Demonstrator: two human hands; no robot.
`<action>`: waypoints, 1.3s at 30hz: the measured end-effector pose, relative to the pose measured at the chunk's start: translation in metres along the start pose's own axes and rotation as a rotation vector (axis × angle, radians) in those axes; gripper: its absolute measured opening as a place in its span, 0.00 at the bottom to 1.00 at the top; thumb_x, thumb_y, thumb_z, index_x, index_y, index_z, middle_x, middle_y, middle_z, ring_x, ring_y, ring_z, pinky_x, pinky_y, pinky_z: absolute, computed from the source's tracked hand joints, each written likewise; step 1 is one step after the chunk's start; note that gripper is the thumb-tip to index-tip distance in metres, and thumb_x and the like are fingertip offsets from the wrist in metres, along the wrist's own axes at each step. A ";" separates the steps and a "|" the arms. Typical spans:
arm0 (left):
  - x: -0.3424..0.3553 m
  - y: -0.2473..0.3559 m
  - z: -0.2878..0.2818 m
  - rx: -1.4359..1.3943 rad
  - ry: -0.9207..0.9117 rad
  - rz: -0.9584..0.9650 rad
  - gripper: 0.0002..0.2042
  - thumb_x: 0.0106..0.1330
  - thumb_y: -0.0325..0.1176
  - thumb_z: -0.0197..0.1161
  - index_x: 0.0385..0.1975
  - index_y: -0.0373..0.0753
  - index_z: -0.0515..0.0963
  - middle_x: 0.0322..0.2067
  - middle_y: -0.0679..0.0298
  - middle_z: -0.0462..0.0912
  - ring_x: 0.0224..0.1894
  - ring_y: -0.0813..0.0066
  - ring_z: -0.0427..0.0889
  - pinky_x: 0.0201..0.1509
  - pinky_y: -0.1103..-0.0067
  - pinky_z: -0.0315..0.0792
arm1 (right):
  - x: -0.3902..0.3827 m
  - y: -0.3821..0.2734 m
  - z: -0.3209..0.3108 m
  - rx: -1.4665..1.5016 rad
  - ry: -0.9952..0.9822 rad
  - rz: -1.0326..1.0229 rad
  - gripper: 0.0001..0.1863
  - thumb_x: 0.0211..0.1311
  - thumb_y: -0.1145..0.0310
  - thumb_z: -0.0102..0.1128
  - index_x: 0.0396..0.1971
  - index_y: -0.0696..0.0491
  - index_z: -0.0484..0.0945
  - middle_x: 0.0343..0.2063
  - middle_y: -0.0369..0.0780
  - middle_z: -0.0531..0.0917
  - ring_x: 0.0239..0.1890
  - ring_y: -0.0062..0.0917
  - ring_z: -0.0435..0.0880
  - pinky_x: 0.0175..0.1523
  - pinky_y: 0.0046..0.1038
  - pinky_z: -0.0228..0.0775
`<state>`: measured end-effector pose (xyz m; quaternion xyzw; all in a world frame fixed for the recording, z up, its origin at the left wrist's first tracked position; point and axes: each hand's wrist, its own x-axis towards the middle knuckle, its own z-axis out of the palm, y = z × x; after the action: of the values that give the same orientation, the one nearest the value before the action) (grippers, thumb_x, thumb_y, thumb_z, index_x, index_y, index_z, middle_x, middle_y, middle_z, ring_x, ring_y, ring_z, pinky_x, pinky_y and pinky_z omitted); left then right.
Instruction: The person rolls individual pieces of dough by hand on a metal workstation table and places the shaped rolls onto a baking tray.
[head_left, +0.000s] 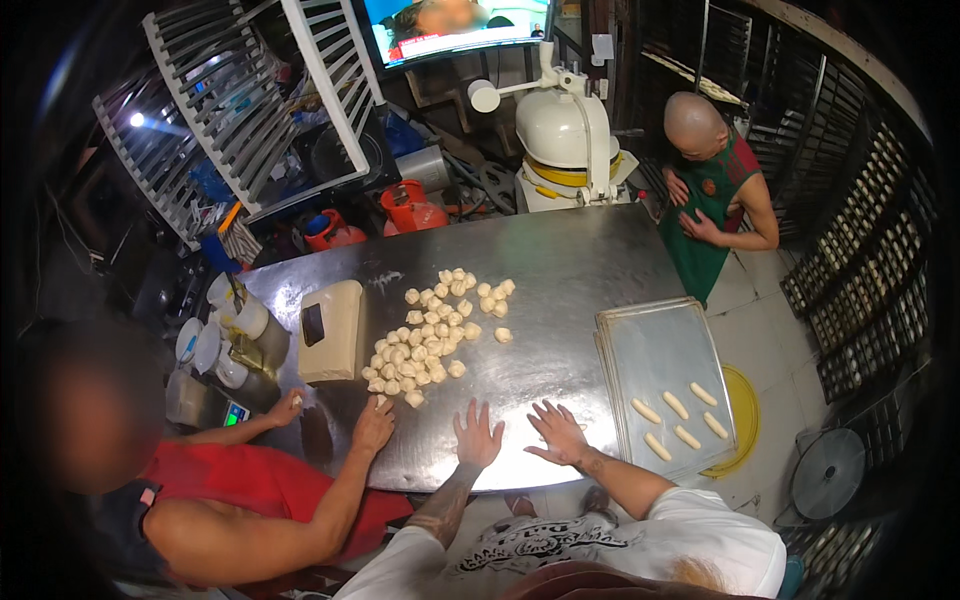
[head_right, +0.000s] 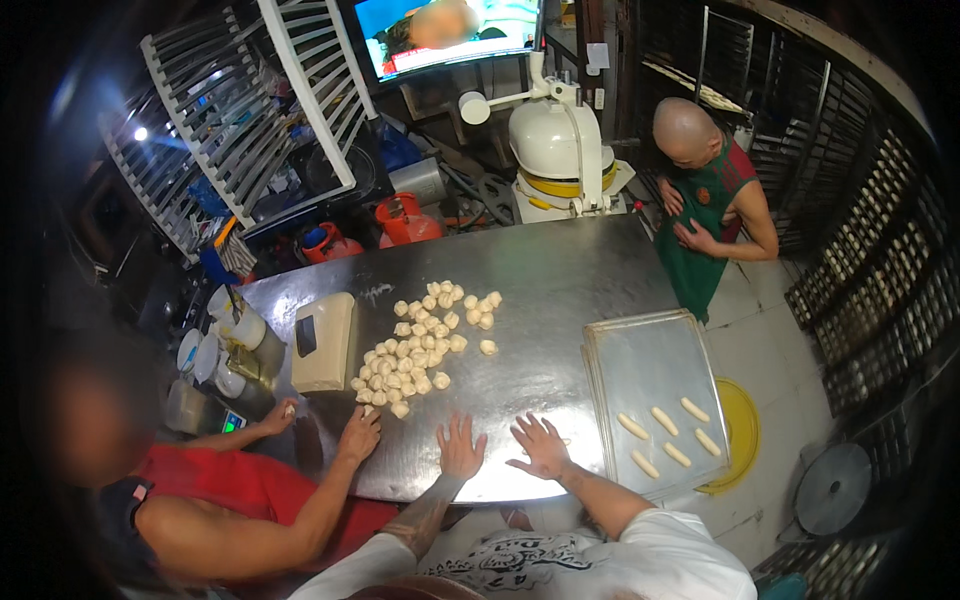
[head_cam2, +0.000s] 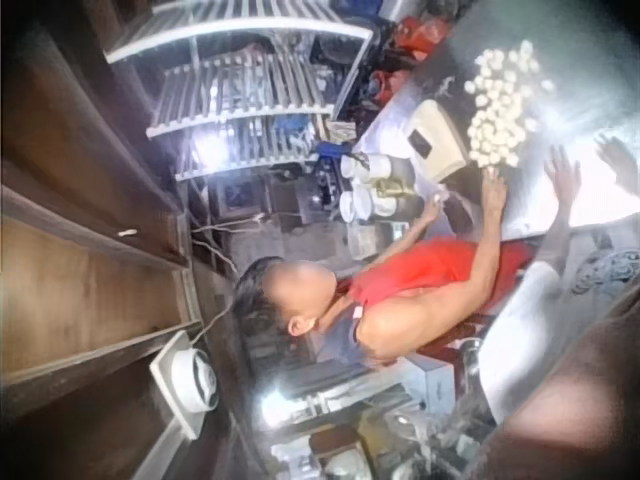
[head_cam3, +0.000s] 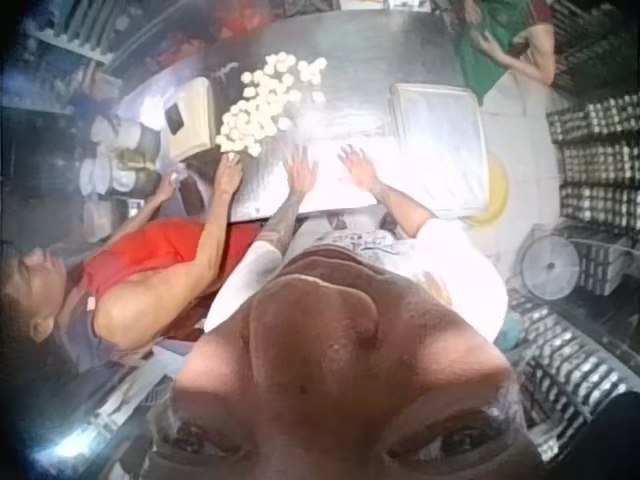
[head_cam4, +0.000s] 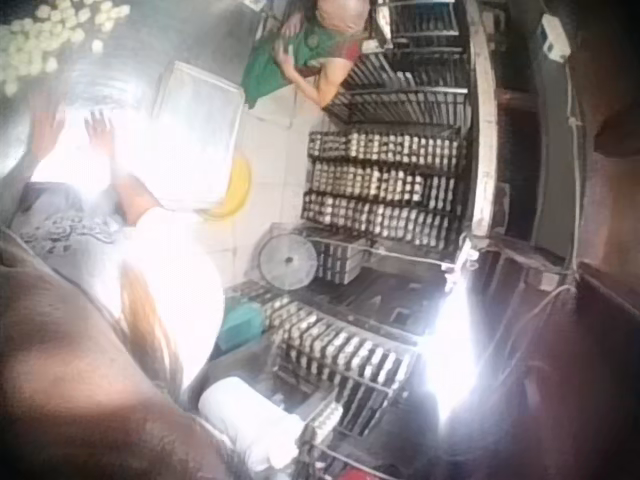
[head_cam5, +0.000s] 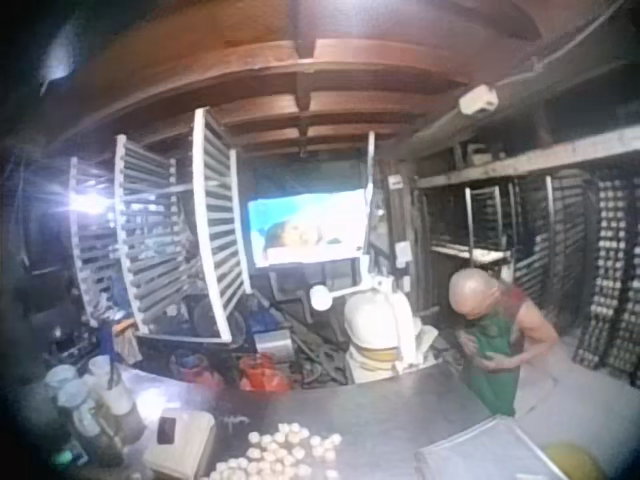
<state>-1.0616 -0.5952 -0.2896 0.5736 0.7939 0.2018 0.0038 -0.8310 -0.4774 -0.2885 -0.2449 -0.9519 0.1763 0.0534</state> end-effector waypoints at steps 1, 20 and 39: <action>-0.018 0.002 -0.006 -0.175 -0.113 0.021 0.33 0.78 0.54 0.57 0.73 0.35 0.70 0.74 0.42 0.64 0.80 0.45 0.58 0.84 0.44 0.42 | -0.014 -0.004 -0.012 0.011 0.000 -0.008 0.48 0.71 0.31 0.56 0.78 0.53 0.66 0.80 0.50 0.62 0.84 0.47 0.54 0.85 0.54 0.41; -0.063 0.303 -0.013 -1.112 0.026 -0.482 0.28 0.74 0.31 0.73 0.71 0.38 0.73 0.54 0.56 0.81 0.53 0.72 0.83 0.56 0.76 0.82 | -0.282 0.124 -0.181 0.794 0.288 0.475 0.22 0.70 0.59 0.73 0.56 0.59 0.85 0.44 0.44 0.88 0.40 0.30 0.89 0.48 0.32 0.82; -0.020 0.339 0.006 -1.988 -0.369 -0.918 0.32 0.83 0.63 0.48 0.66 0.40 0.73 0.49 0.60 0.84 0.53 0.64 0.83 0.63 0.68 0.76 | -0.190 0.029 -0.161 0.804 0.543 0.020 0.20 0.75 0.67 0.59 0.62 0.59 0.82 0.60 0.53 0.83 0.64 0.51 0.80 0.69 0.46 0.71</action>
<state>-0.7453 -0.5231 -0.1892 -0.0122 0.4029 0.6394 0.6547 -0.6221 -0.4960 -0.1517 -0.2513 -0.7575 0.4606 0.3885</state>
